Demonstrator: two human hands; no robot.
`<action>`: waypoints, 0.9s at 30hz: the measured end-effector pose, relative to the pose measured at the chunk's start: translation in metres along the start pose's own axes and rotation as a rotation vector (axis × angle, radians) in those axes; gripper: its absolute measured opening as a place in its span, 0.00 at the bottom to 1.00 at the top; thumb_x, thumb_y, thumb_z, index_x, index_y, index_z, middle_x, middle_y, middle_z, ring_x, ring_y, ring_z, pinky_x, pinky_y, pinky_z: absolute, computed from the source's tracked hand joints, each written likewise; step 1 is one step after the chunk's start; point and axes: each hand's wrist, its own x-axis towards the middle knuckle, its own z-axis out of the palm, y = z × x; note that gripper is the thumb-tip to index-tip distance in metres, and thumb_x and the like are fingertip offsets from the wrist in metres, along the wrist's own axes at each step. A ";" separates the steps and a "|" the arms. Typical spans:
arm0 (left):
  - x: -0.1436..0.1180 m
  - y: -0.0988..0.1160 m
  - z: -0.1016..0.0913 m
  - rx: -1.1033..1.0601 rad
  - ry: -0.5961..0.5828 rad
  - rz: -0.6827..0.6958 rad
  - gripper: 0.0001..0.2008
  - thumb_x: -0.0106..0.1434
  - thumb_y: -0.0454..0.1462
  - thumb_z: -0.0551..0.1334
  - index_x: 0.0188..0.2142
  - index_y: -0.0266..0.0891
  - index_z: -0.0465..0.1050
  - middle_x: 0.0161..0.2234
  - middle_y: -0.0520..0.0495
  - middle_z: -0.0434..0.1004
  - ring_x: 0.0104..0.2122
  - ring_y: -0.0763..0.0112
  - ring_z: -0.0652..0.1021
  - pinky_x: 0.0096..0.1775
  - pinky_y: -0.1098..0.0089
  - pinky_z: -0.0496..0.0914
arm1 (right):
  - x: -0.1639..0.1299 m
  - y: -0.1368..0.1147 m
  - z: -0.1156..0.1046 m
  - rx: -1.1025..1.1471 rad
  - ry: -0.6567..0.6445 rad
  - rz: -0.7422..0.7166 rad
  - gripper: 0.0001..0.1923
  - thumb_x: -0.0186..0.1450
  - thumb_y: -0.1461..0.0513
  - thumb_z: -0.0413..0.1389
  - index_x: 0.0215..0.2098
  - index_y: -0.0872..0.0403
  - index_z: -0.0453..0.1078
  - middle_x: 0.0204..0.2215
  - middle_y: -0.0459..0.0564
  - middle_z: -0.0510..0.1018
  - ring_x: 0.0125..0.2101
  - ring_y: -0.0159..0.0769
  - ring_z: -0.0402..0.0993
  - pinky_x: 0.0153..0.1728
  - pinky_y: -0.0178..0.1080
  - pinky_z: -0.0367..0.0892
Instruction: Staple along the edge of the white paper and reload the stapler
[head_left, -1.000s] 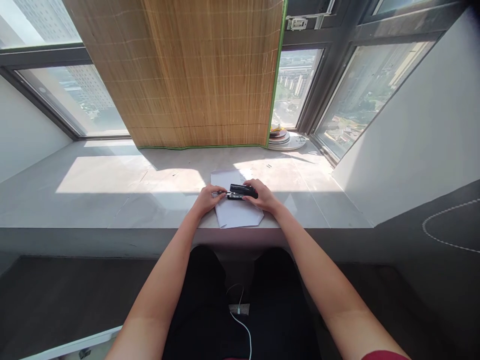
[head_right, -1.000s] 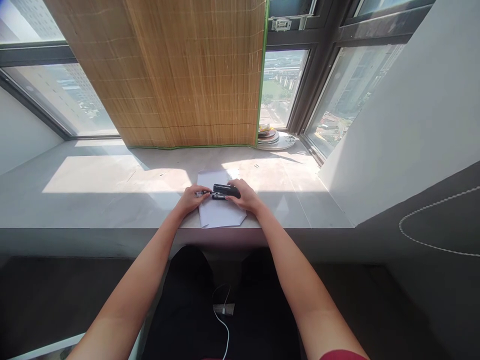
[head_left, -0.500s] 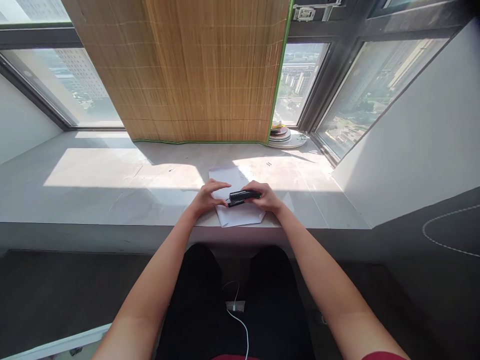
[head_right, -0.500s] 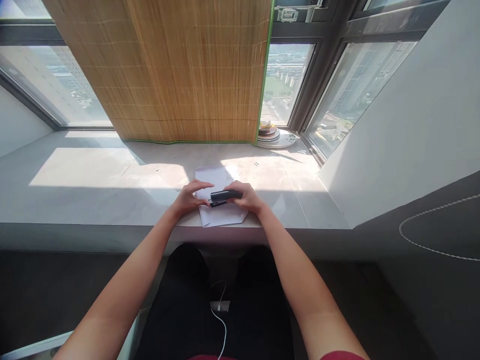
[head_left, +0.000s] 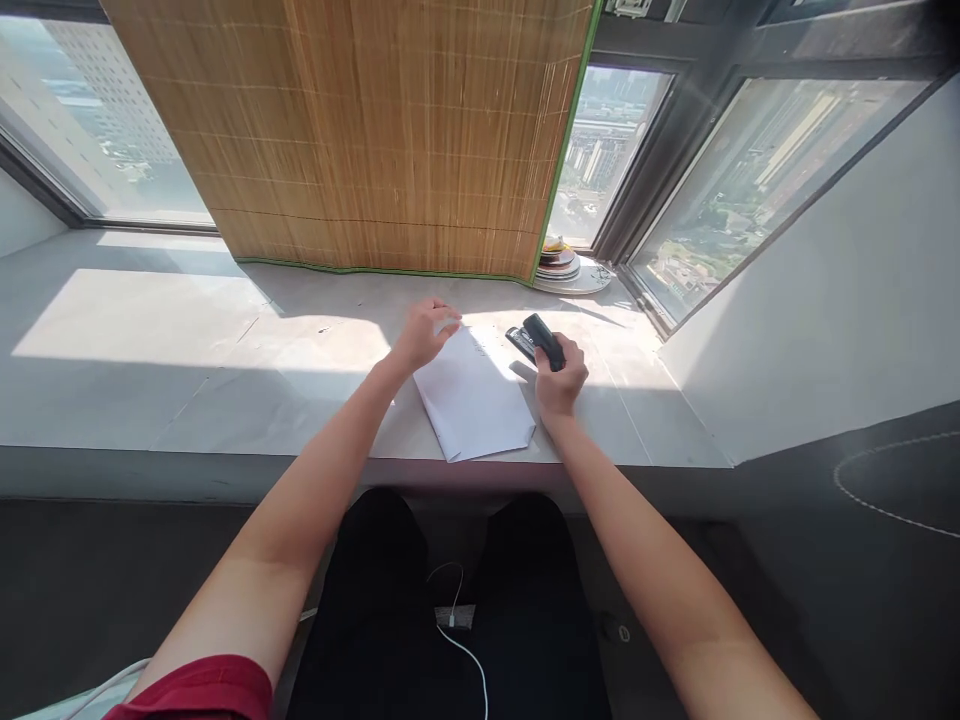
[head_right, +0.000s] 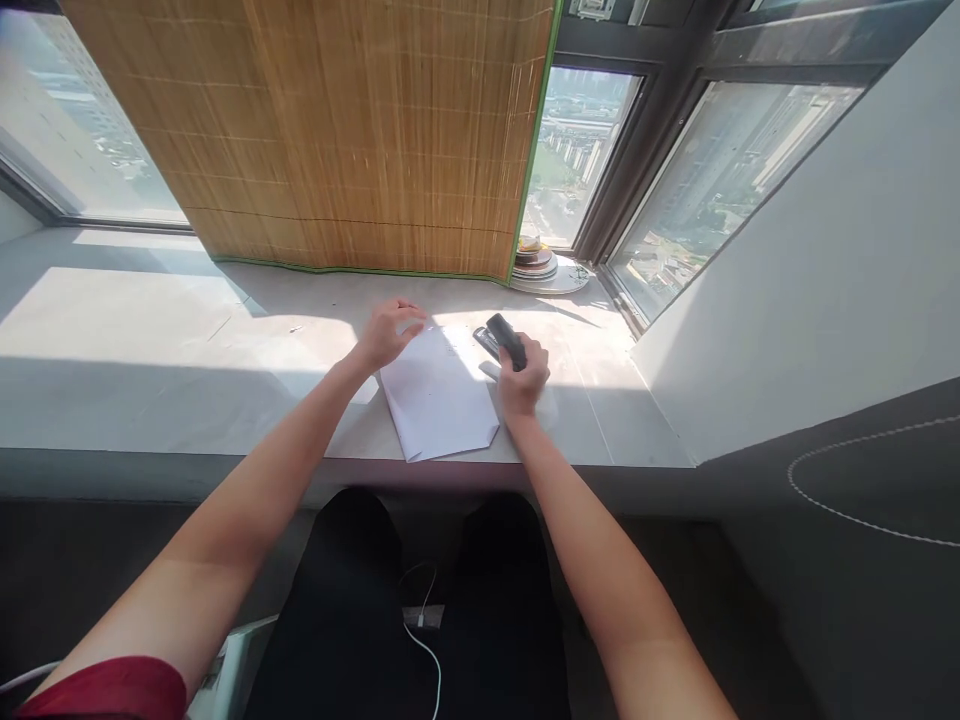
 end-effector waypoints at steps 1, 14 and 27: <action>0.013 -0.005 0.008 0.050 -0.044 -0.027 0.09 0.73 0.36 0.64 0.48 0.41 0.84 0.54 0.38 0.80 0.56 0.51 0.78 0.62 0.49 0.70 | 0.002 0.009 0.000 -0.029 0.071 0.037 0.20 0.71 0.54 0.58 0.57 0.52 0.76 0.49 0.61 0.80 0.54 0.57 0.76 0.52 0.62 0.78; 0.031 -0.057 0.043 -0.047 -0.192 -0.015 0.05 0.72 0.34 0.60 0.40 0.42 0.76 0.36 0.45 0.81 0.35 0.60 0.76 0.41 0.63 0.68 | 0.036 0.031 0.001 0.001 -0.156 0.248 0.15 0.63 0.56 0.64 0.46 0.53 0.79 0.39 0.54 0.84 0.40 0.47 0.80 0.46 0.53 0.79; 0.034 -0.047 0.046 -0.146 -0.170 -0.013 0.04 0.73 0.37 0.63 0.42 0.39 0.75 0.34 0.49 0.77 0.36 0.66 0.77 0.45 0.64 0.70 | 0.114 0.048 -0.042 0.228 -0.932 0.022 0.21 0.61 0.45 0.72 0.43 0.48 0.83 0.41 0.50 0.82 0.41 0.46 0.80 0.45 0.52 0.79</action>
